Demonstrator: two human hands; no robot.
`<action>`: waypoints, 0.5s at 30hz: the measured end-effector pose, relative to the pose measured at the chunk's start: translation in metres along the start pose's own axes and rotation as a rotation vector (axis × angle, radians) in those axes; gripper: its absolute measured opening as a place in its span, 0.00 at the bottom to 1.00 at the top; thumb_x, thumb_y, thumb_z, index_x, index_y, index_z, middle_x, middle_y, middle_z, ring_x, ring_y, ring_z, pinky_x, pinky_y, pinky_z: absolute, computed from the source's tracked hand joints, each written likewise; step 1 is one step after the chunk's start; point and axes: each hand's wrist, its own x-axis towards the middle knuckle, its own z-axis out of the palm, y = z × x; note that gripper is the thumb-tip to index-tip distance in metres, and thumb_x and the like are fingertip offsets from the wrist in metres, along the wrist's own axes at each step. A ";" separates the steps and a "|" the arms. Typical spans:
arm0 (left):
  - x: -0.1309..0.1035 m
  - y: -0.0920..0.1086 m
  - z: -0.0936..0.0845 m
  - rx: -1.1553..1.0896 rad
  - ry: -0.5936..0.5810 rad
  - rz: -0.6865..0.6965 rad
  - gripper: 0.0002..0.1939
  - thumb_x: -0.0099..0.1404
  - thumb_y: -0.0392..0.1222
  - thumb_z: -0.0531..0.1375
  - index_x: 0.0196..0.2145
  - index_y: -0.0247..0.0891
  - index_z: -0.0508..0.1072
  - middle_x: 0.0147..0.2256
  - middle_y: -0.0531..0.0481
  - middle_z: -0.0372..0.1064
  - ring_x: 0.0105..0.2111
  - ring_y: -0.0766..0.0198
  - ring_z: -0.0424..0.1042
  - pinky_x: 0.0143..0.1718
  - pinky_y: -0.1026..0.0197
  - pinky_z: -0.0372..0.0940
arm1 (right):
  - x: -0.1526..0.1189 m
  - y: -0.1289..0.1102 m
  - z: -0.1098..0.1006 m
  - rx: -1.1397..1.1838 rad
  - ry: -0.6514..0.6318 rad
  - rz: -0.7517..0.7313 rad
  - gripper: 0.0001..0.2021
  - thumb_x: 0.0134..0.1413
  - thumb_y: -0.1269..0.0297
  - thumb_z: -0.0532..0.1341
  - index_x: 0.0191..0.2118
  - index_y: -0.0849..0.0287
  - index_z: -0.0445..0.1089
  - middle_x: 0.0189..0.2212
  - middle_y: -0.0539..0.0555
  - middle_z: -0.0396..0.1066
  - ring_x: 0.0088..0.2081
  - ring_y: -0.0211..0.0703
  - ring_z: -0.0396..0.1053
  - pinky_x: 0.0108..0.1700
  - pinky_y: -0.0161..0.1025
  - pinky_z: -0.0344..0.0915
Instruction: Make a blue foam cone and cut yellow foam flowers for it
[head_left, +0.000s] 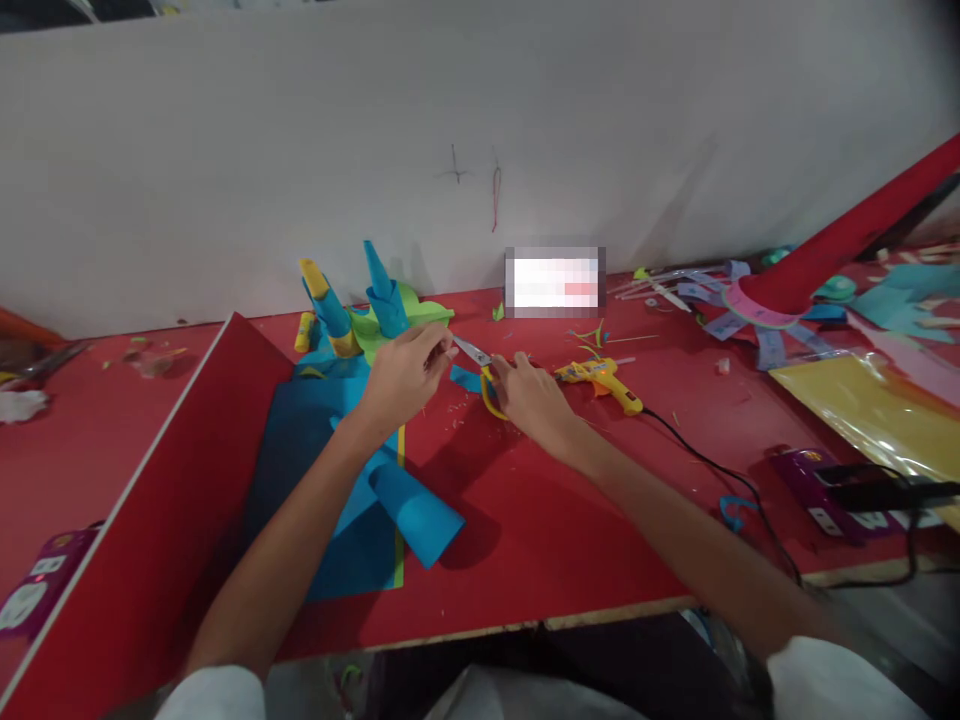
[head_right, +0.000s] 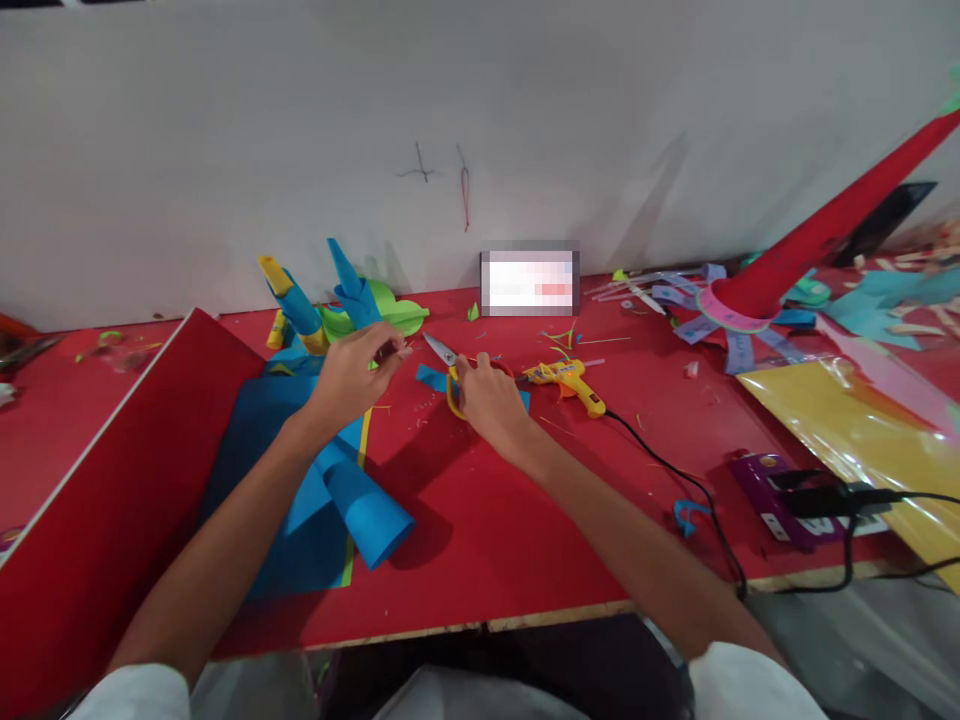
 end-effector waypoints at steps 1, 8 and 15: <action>0.000 0.000 0.001 0.010 -0.002 0.003 0.06 0.76 0.41 0.58 0.39 0.40 0.71 0.37 0.47 0.74 0.35 0.60 0.71 0.38 0.59 0.62 | 0.006 -0.004 -0.001 -0.004 -0.008 -0.006 0.21 0.77 0.66 0.48 0.69 0.63 0.63 0.54 0.70 0.72 0.46 0.56 0.78 0.46 0.46 0.70; -0.002 0.001 0.001 0.076 0.004 -0.010 0.12 0.79 0.44 0.55 0.39 0.40 0.75 0.38 0.45 0.78 0.38 0.58 0.74 0.38 0.58 0.62 | 0.006 -0.035 -0.007 0.007 -0.005 -0.134 0.19 0.78 0.62 0.50 0.59 0.65 0.72 0.54 0.73 0.77 0.59 0.65 0.72 0.50 0.49 0.71; -0.001 0.004 -0.001 0.053 0.081 -0.069 0.15 0.78 0.48 0.56 0.34 0.41 0.70 0.32 0.49 0.73 0.31 0.63 0.70 0.35 0.59 0.61 | -0.045 -0.083 -0.003 0.315 -0.208 -0.446 0.43 0.68 0.31 0.55 0.76 0.56 0.55 0.51 0.66 0.80 0.49 0.65 0.81 0.44 0.52 0.75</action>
